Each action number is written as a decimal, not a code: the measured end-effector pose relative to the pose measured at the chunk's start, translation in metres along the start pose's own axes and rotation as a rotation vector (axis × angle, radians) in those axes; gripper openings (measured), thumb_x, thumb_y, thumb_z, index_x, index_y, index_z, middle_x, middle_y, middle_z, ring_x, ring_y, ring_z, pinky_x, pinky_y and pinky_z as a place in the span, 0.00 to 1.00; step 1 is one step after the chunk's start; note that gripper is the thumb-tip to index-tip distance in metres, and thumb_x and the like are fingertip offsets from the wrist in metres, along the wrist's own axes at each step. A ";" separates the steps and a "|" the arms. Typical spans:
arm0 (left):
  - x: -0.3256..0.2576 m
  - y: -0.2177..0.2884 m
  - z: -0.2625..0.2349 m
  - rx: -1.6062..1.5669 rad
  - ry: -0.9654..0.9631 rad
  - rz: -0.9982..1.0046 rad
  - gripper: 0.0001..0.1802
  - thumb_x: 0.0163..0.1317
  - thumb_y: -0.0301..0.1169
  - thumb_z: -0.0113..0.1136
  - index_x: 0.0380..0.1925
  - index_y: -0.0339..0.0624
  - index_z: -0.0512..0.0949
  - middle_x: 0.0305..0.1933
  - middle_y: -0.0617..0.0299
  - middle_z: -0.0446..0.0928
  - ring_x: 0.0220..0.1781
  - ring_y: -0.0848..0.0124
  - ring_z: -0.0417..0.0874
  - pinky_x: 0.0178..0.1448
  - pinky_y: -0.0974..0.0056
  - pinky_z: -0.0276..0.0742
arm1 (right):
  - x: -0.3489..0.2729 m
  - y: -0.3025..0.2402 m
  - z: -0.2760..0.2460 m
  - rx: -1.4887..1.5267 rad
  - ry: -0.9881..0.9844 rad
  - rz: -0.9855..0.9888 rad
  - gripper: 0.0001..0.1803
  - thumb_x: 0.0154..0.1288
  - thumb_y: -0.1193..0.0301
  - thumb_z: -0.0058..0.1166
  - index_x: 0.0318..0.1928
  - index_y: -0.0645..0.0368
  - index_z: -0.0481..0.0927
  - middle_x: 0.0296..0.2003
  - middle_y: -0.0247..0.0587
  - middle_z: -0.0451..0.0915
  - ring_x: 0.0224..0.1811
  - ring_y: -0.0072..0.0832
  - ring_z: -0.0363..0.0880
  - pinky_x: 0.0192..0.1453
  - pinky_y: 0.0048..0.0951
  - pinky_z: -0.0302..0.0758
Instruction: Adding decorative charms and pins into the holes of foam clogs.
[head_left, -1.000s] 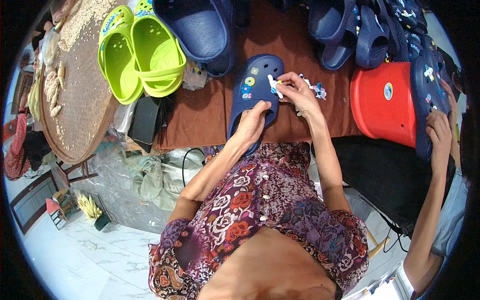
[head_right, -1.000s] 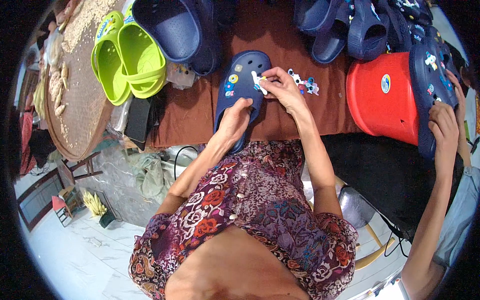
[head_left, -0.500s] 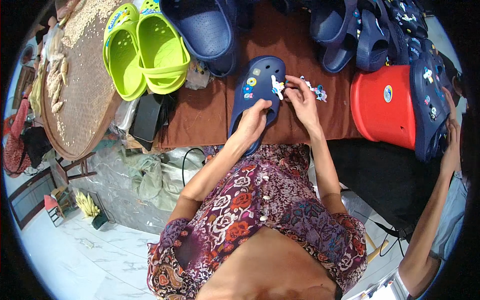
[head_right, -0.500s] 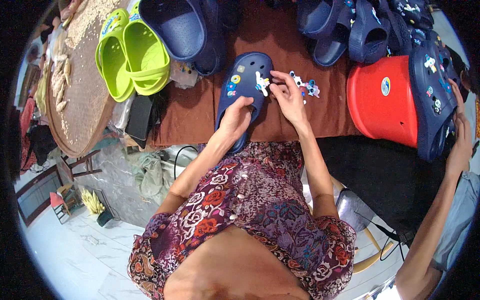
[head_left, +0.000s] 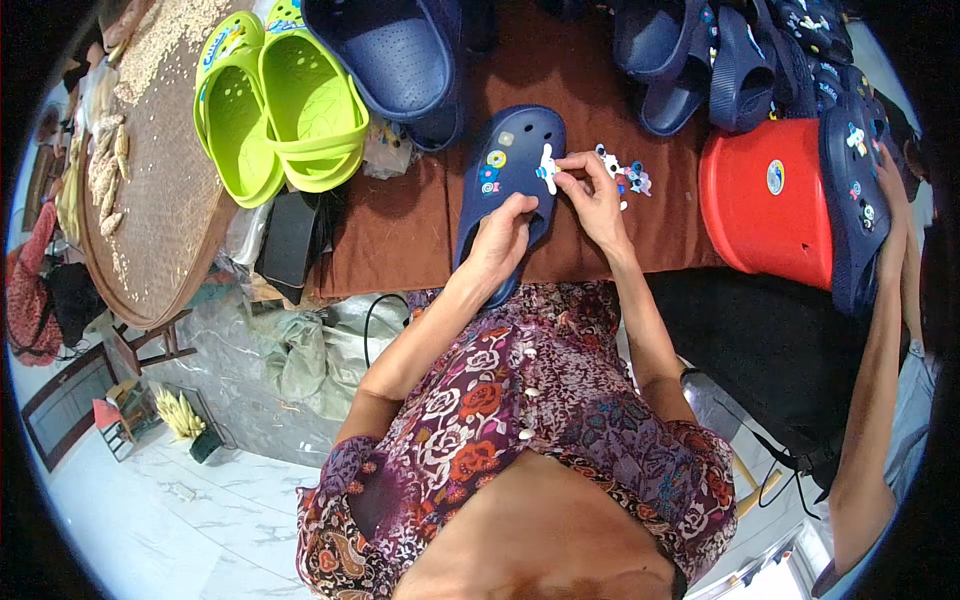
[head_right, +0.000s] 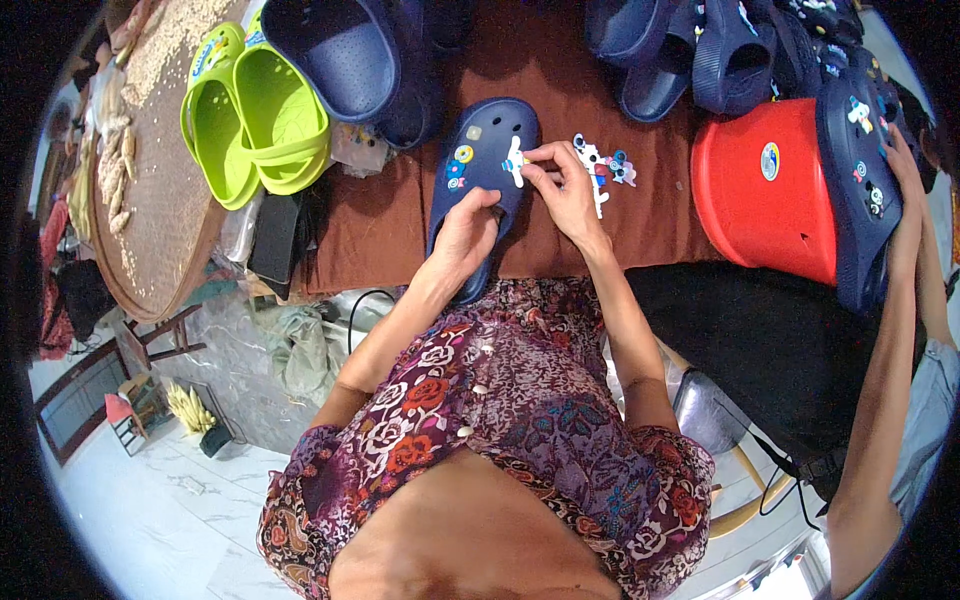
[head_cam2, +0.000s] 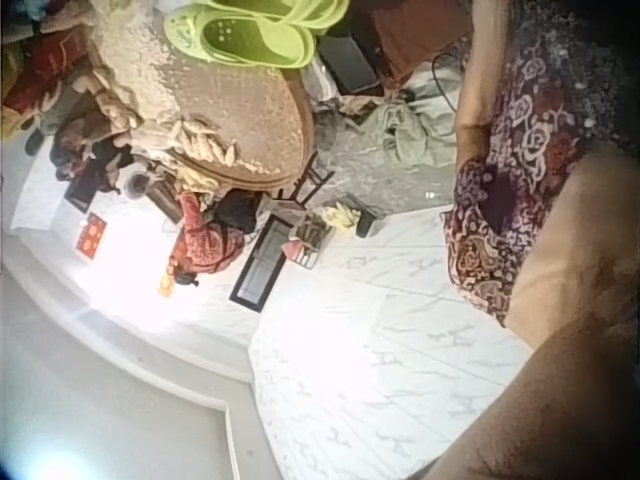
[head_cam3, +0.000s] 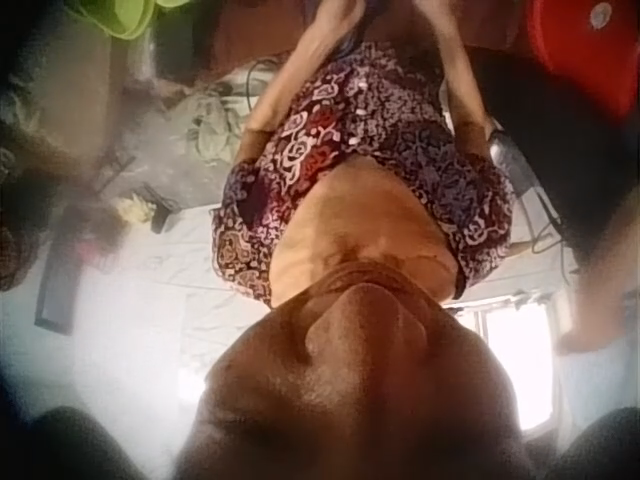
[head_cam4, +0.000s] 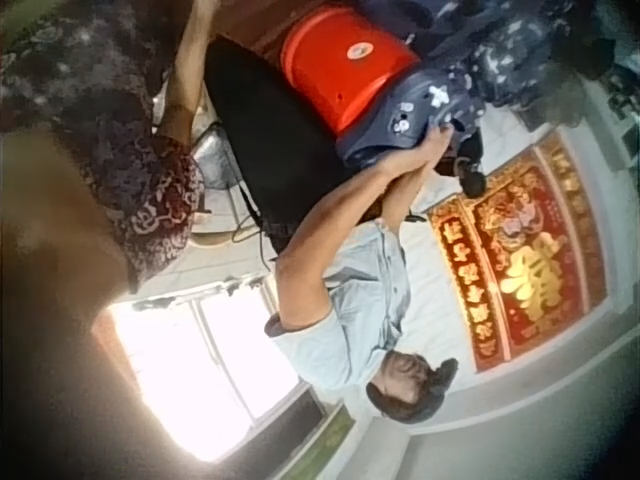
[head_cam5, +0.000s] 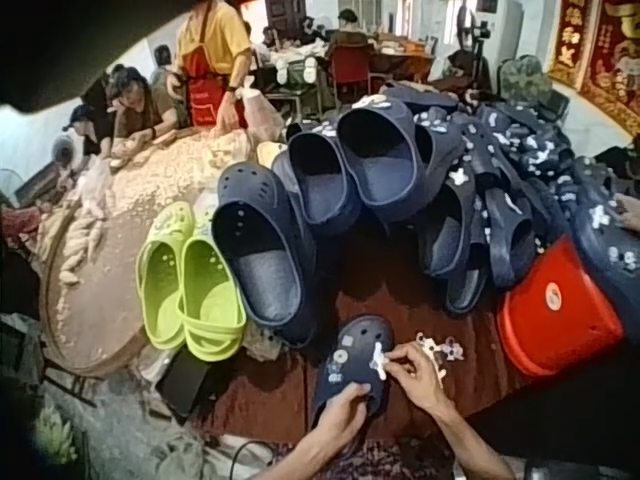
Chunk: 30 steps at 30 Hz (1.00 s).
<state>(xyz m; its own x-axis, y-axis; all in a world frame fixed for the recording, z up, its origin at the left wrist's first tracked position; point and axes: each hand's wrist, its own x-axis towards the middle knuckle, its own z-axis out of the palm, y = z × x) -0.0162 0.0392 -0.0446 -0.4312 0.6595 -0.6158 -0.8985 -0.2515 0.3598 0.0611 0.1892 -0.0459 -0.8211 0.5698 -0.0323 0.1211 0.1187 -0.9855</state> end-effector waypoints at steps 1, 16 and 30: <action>0.001 -0.001 0.000 -0.010 -0.012 0.003 0.13 0.58 0.23 0.58 0.44 0.37 0.77 0.46 0.63 0.79 0.50 0.71 0.76 0.62 0.64 0.67 | -0.001 -0.002 0.001 -0.041 0.023 -0.028 0.09 0.65 0.73 0.60 0.43 0.62 0.79 0.43 0.37 0.75 0.43 0.24 0.79 0.46 0.24 0.78; -0.013 0.011 0.001 -0.045 -0.073 0.020 0.09 0.59 0.24 0.61 0.40 0.37 0.78 0.45 0.62 0.79 0.50 0.72 0.76 0.60 0.65 0.67 | 0.015 -0.002 -0.063 -0.707 0.265 -0.052 0.11 0.65 0.66 0.57 0.44 0.58 0.83 0.36 0.44 0.79 0.40 0.40 0.79 0.46 0.38 0.74; -0.009 0.008 0.001 -0.076 -0.070 0.042 0.18 0.57 0.21 0.57 0.50 0.36 0.72 0.51 0.60 0.78 0.54 0.67 0.77 0.63 0.62 0.70 | 0.030 -0.026 -0.030 -0.487 0.184 -0.048 0.06 0.61 0.74 0.61 0.38 0.61 0.79 0.35 0.40 0.78 0.37 0.32 0.79 0.40 0.33 0.75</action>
<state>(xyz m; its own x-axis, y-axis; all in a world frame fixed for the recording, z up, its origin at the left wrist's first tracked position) -0.0193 0.0320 -0.0352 -0.4641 0.6943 -0.5500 -0.8846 -0.3311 0.3285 0.0499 0.2282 -0.0162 -0.7255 0.6831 0.0840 0.3672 0.4874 -0.7922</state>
